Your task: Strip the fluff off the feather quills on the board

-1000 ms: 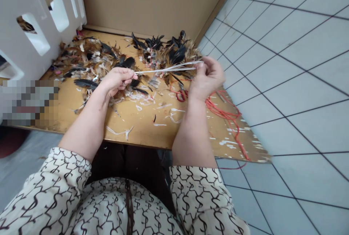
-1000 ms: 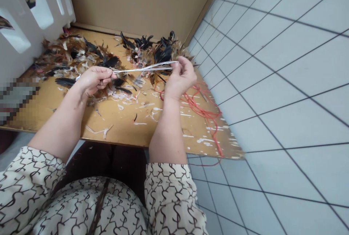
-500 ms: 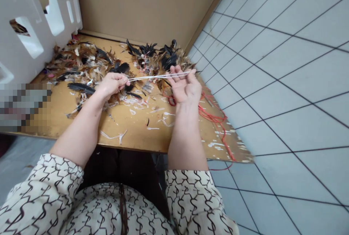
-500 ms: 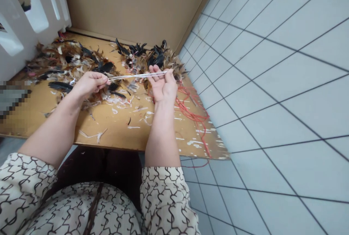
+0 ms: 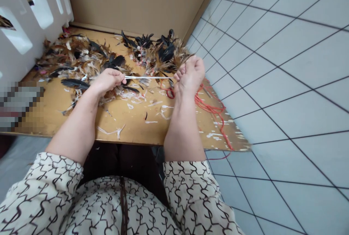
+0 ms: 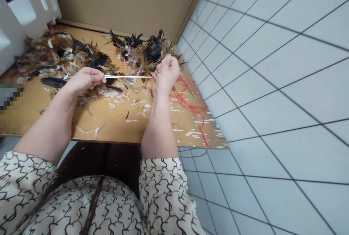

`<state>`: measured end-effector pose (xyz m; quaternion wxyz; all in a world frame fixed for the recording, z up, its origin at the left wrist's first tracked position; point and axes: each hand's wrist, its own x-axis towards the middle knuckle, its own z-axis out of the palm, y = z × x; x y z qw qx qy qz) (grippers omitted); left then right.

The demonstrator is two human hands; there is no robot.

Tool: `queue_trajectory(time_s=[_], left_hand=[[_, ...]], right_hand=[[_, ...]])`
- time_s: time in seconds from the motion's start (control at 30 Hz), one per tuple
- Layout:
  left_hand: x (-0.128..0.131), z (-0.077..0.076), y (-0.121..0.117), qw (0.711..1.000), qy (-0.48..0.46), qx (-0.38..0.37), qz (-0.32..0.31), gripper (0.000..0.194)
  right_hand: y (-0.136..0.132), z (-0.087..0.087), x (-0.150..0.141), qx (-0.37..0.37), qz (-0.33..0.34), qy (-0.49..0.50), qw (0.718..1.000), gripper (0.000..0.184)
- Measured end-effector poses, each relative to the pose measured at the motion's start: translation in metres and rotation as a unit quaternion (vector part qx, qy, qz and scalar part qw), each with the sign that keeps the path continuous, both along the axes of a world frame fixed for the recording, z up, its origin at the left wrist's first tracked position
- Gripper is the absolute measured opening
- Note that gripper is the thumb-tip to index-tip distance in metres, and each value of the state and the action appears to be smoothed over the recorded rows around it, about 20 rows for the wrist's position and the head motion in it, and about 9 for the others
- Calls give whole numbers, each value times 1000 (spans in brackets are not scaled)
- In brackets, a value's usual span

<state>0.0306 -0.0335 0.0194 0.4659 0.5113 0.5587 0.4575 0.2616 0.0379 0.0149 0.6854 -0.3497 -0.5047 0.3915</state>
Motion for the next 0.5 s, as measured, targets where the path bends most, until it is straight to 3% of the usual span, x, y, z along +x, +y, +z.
queue_trajectory(time_s=[0.23,0.33,0.5], left_hand=[[-3,4,0,995,91,16,42,28],[-2,5,-1,991,125,19,43,26],[11,-3,1,992,123,9,28,29]], right_hand=[[-3,0,-4,-10,-3,-53,999,37],[-18,5,-18,32,-9,-70,997,32],[-40,0,-58,57,91,-170,980,23]])
